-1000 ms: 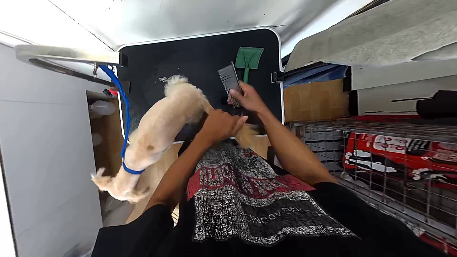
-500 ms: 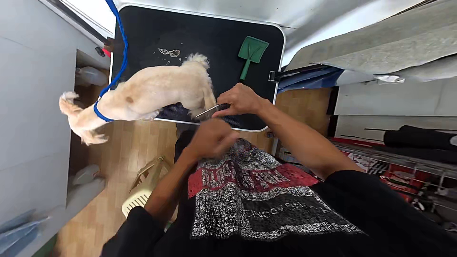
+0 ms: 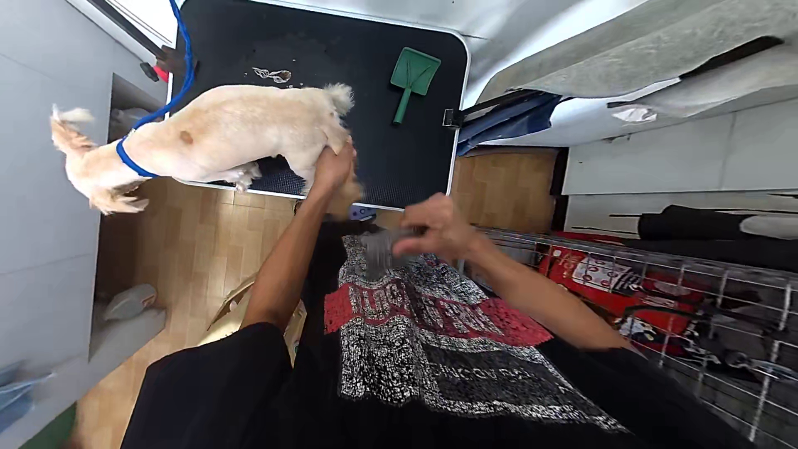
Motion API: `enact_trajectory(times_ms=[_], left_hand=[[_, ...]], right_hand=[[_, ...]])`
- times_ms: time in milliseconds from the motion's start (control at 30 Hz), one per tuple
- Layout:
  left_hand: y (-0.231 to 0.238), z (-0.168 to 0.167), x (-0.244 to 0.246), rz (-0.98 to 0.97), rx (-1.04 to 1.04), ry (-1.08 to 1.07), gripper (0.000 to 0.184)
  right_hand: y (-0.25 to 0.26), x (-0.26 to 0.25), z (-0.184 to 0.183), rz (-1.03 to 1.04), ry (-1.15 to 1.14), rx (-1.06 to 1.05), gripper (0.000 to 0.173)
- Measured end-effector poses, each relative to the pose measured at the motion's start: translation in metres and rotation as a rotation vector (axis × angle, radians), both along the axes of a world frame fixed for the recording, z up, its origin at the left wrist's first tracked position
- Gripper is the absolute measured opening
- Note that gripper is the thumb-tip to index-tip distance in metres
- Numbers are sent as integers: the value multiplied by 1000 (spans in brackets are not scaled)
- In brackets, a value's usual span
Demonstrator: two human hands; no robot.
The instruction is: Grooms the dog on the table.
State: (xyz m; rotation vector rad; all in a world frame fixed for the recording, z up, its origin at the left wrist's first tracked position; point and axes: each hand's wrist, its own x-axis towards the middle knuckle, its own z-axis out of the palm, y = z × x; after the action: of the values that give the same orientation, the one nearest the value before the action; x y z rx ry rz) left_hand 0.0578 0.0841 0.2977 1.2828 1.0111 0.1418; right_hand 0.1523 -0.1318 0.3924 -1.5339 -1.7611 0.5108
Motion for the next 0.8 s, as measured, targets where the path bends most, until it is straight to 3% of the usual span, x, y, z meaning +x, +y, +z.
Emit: enact_trajectory(times_ms=[67,133,267,367,467,567,667,700,800], left_hand=[[1,-10,-6,40,51,6,49],[-1,-7,-7,90,141,-96,49],[-22,11,-27,65,345,-45,57],[-33,15,-44,19,447,72,57],[-45,31,-72,-118,503,185,55],[-46,46,-98,-367,481,227,51],[-8,75,-118,-751,308,199,59],[11,85,-121,-779,270,240,66],[59,87,-88,-609,394,484,89]], right_hand=[[-15,-16,21,65,81,44,61],[0,-2,35,-35,54,40,57],[98,53,7,-267,-29,102,36],[180,77,-28,-136,-193,68,37],[211,71,-51,170,-330,-32,43],[202,52,-61,332,-370,-141,58],[169,40,-62,340,-376,-189,59],[157,40,-62,300,-362,-177,57],[121,34,-56,182,-326,-105,50]])
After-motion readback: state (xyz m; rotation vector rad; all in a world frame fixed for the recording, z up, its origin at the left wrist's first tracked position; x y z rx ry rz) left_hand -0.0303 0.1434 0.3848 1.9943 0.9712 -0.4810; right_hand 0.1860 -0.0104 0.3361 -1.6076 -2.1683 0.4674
